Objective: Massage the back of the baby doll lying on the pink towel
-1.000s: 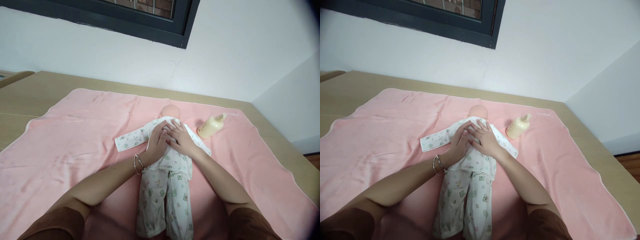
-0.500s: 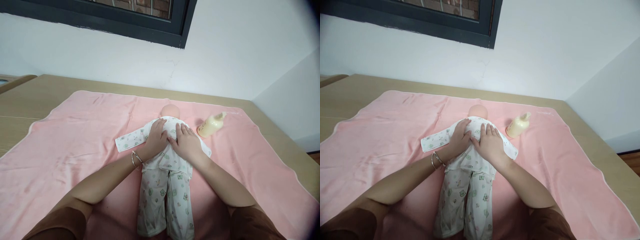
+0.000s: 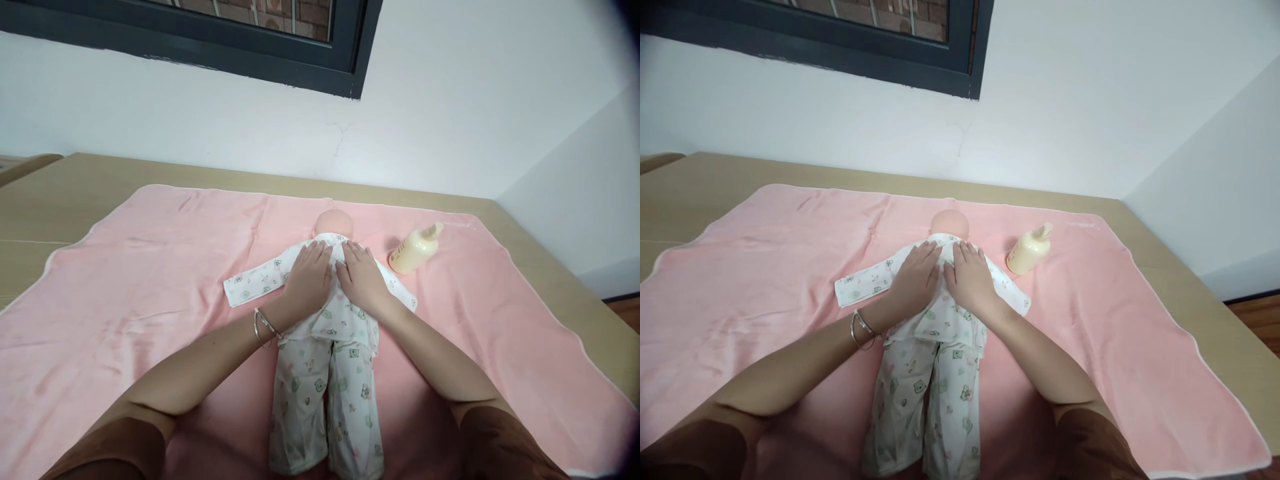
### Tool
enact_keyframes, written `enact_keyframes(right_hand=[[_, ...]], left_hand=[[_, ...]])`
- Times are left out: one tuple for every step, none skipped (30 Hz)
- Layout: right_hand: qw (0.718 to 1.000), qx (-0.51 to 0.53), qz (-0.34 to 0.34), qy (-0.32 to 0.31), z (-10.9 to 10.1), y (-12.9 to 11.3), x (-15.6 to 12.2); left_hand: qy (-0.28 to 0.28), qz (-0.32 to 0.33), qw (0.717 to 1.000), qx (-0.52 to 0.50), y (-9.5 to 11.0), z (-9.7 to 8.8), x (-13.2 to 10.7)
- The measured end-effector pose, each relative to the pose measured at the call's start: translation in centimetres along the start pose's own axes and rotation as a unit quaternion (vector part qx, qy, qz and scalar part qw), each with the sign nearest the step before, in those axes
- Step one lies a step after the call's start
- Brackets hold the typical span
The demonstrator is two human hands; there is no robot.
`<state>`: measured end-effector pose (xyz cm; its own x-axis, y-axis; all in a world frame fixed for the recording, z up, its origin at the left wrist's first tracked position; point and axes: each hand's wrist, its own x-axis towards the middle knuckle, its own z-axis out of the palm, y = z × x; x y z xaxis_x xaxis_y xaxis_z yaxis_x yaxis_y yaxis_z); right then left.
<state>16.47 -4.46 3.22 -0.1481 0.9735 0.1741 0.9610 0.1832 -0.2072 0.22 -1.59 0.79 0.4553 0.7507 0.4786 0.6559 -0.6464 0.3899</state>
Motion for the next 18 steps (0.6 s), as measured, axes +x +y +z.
enact_keyframes(right_hand=[[1.000,-0.011,-0.007,-0.002,-0.2,-0.4,-0.5],[1.000,-0.024,-0.015,-0.007,-0.6,-0.9,-1.0],[0.999,-0.038,-0.022,-0.012,-1.0,-1.3,-1.5],[0.998,-0.051,-0.026,-0.017,-1.5,-1.5,-1.9],[0.998,-0.060,-0.027,-0.023,-2.0,-1.7,-2.3],[0.997,-0.066,-0.022,-0.031,-2.5,-1.8,-2.4],[0.997,-0.068,-0.009,-0.038,-2.9,-1.7,-2.4],[0.997,-0.069,0.009,-0.045,-3.2,-1.4,-2.2],[0.996,-0.066,0.027,-0.050,-3.3,-1.0,-1.8],[0.996,-0.061,0.042,-0.053,-3.4,-0.6,-1.3],[0.996,-0.053,0.049,-0.053,-3.3,0.0,-0.7],[0.997,-0.040,0.046,-0.051,-3.1,0.5,-0.2],[0.998,-0.027,0.035,-0.047,-2.9,0.9,0.3],[0.999,-0.014,0.020,-0.043,-2.6,1.2,0.6],[0.999,-0.006,0.004,-0.039,-2.3,1.4,0.8],[0.999,-0.004,-0.011,-0.037,-2.1,1.4,0.8],[0.999,-0.008,-0.024,-0.035,-2.0,1.2,0.6],[0.999,-0.017,-0.034,-0.033,-1.9,0.9,0.3]], left_hand=[[-0.010,0.013,1.000,0.001,0.5,-0.3,-0.3],[-0.021,0.027,0.999,0.002,0.9,-0.6,-0.6],[-0.031,0.040,0.999,0.005,1.2,-1.0,-0.8],[-0.038,0.047,0.998,0.008,1.4,-1.3,-0.9],[-0.042,0.048,0.998,0.012,1.5,-1.6,-0.8],[-0.043,0.041,0.998,0.017,1.4,-1.9,-0.7],[-0.042,0.027,0.999,0.020,1.2,-2.0,-0.5],[-0.042,0.013,0.999,0.021,0.9,-2.1,-0.2],[-0.045,0.001,0.999,0.017,0.6,-2.0,0.1],[-0.051,-0.008,0.999,0.010,0.2,-1.8,0.3],[-0.059,-0.015,0.998,0.002,-0.1,-1.6,0.6],[-0.067,-0.019,0.998,-0.006,-0.4,-1.4,0.7],[-0.073,-0.023,0.997,-0.010,-0.5,-1.2,0.8],[-0.074,-0.027,0.997,-0.012,-0.6,-1.1,0.7],[-0.071,-0.028,0.997,-0.009,-0.5,-1.0,0.6],[-0.066,-0.023,0.998,-0.006,-0.4,-0.9,0.5],[-0.061,-0.011,0.998,-0.002,-0.1,-1.0,0.3],[-0.056,0.004,0.998,0.001,0.1,-1.1,0.1]])
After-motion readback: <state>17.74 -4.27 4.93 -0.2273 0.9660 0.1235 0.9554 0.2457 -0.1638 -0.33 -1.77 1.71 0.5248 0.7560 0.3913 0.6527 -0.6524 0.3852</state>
